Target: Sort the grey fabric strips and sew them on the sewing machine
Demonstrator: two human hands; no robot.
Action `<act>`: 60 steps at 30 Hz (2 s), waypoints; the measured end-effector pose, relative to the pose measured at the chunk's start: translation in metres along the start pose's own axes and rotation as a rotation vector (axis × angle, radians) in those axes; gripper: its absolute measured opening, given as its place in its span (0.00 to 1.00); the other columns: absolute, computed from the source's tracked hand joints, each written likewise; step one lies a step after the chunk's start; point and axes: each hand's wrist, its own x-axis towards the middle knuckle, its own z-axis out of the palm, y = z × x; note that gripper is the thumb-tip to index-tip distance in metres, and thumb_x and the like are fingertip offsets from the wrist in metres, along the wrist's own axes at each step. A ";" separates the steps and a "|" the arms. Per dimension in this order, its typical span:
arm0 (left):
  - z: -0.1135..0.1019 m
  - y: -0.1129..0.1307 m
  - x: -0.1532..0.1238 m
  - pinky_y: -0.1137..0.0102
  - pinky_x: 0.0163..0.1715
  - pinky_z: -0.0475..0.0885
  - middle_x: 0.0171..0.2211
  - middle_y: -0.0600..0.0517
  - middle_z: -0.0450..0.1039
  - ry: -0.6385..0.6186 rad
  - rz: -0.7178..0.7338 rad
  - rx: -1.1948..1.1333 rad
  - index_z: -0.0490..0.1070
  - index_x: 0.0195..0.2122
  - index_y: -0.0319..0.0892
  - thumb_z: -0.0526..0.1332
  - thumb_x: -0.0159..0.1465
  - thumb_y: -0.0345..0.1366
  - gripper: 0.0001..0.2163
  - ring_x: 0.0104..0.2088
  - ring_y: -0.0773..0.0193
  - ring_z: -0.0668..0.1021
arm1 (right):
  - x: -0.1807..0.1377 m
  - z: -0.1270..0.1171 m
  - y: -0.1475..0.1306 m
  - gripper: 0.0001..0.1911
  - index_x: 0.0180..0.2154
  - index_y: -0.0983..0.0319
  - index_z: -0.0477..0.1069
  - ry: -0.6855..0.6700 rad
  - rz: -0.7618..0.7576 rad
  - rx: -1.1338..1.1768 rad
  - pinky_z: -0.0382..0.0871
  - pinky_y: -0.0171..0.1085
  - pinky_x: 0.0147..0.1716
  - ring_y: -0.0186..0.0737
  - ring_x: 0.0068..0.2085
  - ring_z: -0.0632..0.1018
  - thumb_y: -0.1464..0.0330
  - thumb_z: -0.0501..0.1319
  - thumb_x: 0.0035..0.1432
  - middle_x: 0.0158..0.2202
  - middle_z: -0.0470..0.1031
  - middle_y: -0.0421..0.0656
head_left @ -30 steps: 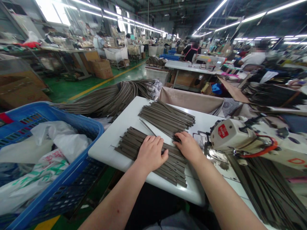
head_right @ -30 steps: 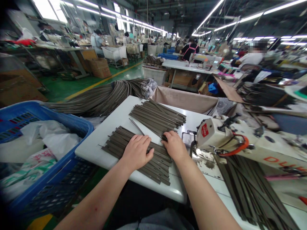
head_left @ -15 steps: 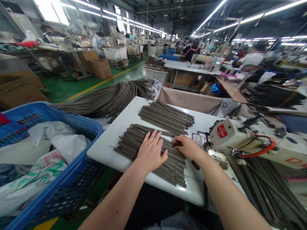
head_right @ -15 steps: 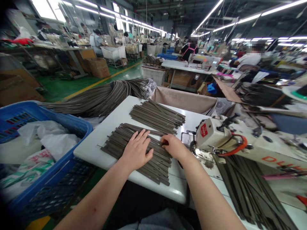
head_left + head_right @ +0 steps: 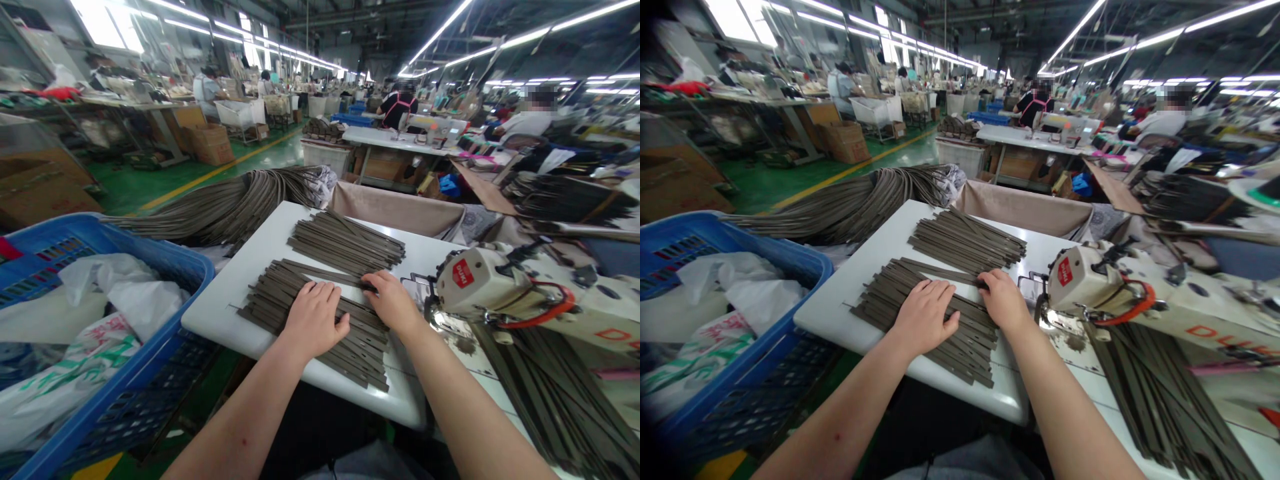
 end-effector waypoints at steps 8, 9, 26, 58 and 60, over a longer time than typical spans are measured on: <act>-0.002 0.000 0.000 0.49 0.65 0.65 0.61 0.37 0.71 0.005 -0.002 0.000 0.73 0.51 0.39 0.62 0.66 0.41 0.16 0.62 0.45 0.73 | -0.004 -0.002 -0.002 0.10 0.42 0.59 0.80 -0.074 -0.012 -0.067 0.69 0.39 0.50 0.44 0.45 0.77 0.76 0.64 0.62 0.41 0.78 0.45; -0.001 0.000 -0.001 0.48 0.67 0.63 0.66 0.37 0.67 0.018 -0.003 0.001 0.73 0.52 0.39 0.62 0.66 0.41 0.16 0.66 0.44 0.69 | -0.004 -0.003 -0.002 0.09 0.40 0.58 0.80 -0.093 -0.017 -0.041 0.69 0.38 0.48 0.43 0.44 0.78 0.76 0.64 0.61 0.40 0.78 0.44; -0.002 0.001 0.003 0.49 0.65 0.64 0.50 0.39 0.76 -0.031 -0.011 0.005 0.72 0.52 0.38 0.62 0.66 0.43 0.17 0.54 0.46 0.77 | 0.012 0.000 -0.004 0.11 0.49 0.61 0.78 -0.093 -0.060 -0.314 0.69 0.43 0.53 0.49 0.50 0.78 0.74 0.61 0.67 0.47 0.79 0.50; 0.004 -0.001 -0.001 0.47 0.72 0.56 0.71 0.41 0.61 0.007 -0.015 0.010 0.72 0.57 0.39 0.62 0.66 0.43 0.21 0.72 0.46 0.61 | 0.007 0.007 0.004 0.15 0.48 0.61 0.78 -0.080 -0.052 -0.037 0.69 0.43 0.57 0.46 0.51 0.76 0.79 0.65 0.60 0.49 0.76 0.48; 0.005 -0.001 -0.001 0.47 0.72 0.57 0.70 0.40 0.62 0.001 -0.021 0.004 0.72 0.58 0.39 0.61 0.67 0.43 0.21 0.72 0.47 0.62 | 0.007 0.008 0.003 0.17 0.50 0.61 0.77 -0.074 -0.048 -0.014 0.69 0.44 0.57 0.46 0.52 0.76 0.79 0.64 0.60 0.49 0.76 0.48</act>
